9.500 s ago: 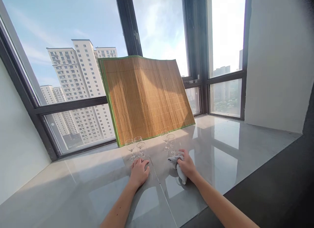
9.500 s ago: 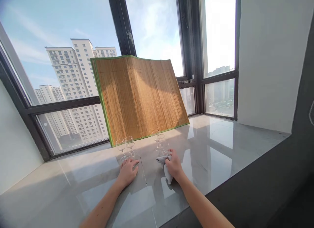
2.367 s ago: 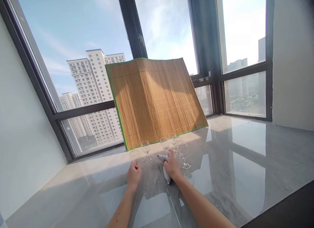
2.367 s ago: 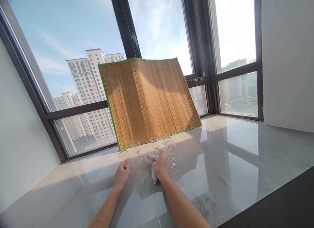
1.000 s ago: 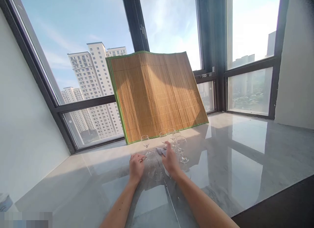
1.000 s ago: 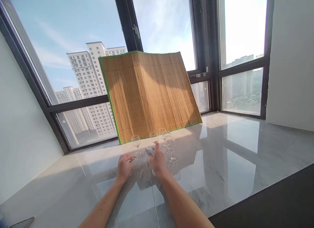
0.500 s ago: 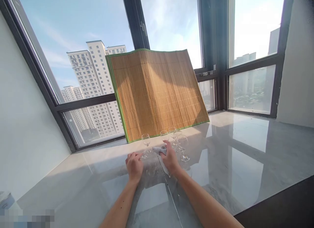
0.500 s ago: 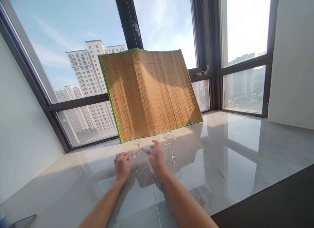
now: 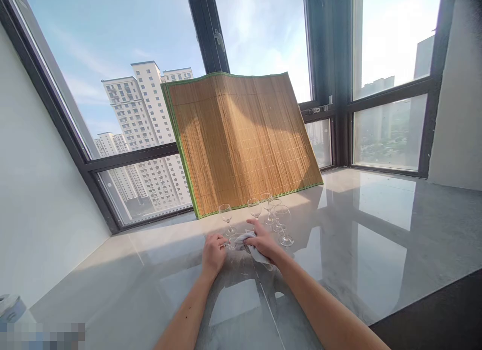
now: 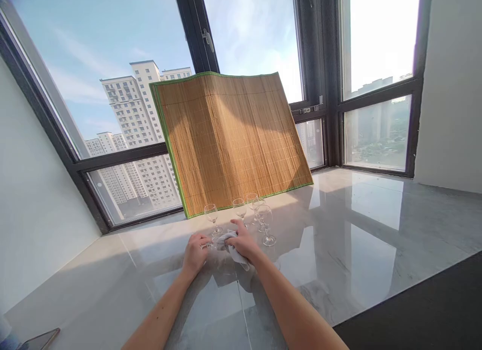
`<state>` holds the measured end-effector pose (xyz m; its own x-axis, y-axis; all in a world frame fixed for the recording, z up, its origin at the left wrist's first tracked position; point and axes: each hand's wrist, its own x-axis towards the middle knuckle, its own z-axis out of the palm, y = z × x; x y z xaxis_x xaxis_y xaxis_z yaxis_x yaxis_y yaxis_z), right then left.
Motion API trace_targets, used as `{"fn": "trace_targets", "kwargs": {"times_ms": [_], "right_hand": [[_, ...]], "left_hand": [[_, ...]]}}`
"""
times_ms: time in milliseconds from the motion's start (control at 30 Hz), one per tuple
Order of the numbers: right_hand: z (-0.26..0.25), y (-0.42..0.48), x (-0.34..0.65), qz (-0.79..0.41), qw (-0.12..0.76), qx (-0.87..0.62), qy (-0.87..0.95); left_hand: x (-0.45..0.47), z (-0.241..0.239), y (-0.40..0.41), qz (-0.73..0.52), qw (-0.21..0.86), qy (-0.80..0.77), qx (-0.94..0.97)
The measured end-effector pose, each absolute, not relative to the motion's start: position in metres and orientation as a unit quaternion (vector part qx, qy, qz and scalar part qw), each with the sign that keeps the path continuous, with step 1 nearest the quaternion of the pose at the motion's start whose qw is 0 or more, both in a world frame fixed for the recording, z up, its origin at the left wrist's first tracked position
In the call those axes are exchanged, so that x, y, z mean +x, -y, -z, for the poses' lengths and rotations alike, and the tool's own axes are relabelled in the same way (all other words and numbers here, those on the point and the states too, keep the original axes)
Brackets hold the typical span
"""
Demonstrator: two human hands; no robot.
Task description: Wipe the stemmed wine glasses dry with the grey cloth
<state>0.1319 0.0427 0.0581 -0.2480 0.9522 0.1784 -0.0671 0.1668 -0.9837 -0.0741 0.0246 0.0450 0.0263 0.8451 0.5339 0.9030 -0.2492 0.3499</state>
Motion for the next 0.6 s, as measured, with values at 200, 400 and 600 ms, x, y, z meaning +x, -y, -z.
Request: {"fn": "trace_targets", "kwargs": {"times_ms": [200,400,600], "right_hand": [[-0.0623,-0.0388,0.1323,-0.561,0.529,-0.379,0.511],[-0.0622,-0.0438,0.1299,-0.416,0.621,-0.428,0.507],[-0.0601,-0.0459,0.1288,-0.367,0.605,-0.460,0.537]], "left_hand": [[-0.0750,-0.0420,-0.0272,0.353,0.017,0.617,-0.703],[-0.0711,-0.0371,-0.0304,0.413,0.011,0.628,-0.659],[-0.0702,-0.0376,-0.0303,0.420,-0.024,0.634,-0.649]]}}
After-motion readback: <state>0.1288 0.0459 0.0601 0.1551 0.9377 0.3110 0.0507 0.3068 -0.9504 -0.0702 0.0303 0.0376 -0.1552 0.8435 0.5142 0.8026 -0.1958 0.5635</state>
